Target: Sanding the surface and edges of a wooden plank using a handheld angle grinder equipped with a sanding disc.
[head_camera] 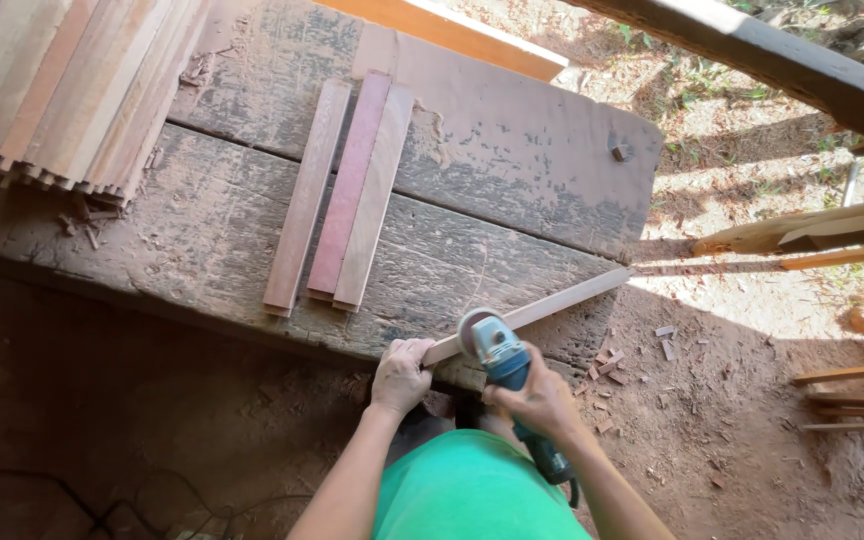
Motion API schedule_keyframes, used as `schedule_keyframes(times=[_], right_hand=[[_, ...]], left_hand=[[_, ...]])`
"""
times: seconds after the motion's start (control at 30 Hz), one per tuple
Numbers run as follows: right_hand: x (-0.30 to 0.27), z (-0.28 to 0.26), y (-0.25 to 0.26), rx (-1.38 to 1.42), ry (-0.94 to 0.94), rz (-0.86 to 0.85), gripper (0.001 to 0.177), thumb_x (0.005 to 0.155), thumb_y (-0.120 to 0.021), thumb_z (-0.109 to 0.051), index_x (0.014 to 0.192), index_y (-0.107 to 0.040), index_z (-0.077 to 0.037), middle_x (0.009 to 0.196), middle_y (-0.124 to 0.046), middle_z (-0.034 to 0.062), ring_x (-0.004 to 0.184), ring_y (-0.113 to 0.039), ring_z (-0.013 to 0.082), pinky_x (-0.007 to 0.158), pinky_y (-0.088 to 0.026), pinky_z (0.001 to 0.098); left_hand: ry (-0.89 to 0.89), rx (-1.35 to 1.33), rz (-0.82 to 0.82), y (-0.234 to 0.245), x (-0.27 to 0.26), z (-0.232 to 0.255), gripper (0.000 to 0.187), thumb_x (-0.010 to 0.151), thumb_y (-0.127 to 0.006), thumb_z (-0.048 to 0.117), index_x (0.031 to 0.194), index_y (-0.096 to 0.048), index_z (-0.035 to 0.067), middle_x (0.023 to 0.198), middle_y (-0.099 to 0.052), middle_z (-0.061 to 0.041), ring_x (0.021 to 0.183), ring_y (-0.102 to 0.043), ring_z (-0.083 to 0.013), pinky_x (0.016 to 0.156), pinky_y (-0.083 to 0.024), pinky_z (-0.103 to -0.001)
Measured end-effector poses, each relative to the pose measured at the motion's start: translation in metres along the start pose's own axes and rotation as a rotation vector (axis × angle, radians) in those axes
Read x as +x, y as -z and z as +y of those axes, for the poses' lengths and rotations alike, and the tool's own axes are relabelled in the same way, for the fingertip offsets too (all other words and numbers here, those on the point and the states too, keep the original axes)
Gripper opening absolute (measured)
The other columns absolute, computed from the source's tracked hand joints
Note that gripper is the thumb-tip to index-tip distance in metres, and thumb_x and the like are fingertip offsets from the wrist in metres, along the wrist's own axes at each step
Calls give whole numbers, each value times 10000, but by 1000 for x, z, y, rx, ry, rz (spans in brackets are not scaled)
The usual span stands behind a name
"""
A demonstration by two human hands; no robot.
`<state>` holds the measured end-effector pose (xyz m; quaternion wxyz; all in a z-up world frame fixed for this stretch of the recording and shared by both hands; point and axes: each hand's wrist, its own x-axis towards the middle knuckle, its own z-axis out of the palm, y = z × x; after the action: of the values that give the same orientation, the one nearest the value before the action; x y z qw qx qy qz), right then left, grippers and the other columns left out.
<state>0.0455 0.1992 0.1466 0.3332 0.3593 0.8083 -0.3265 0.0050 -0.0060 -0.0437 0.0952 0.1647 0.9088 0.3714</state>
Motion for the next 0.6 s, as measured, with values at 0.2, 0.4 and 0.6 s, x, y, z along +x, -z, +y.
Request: schedule_keyframes(times=[0.2,0.4,0.6], right_hand=[[1,12,-1,16,-20,-28,920,636,-816,-582,1456,-441,-400,1194,-732,197,1208,-667,379,1046,-518,486],[15,36,36,138,-53,87,917,632,-830,-528,1456,-482,-328,1166,-727,254,1186,-672,421,1025,-508,525],[34,64,83,288,-64,231,772,646,-863,-410,1321,-600,-144,1076,-718,307,1083,-693,467,971,-517,546]], left_hand=[[-42,107,52,0,-5,0,490,745,-735,290,1232,-690,324,1090,-722,81,1027,-653,-158,873,-547,-330],[-29,140,1,0,-2,3,394,794,-636,313,1172,-678,419,1065,-683,181,1018,-625,-105,850,-546,-289],[-57,120,37,6,1,7,339,782,-716,341,1114,-697,408,1044,-701,189,966,-641,-114,836,-553,-282]])
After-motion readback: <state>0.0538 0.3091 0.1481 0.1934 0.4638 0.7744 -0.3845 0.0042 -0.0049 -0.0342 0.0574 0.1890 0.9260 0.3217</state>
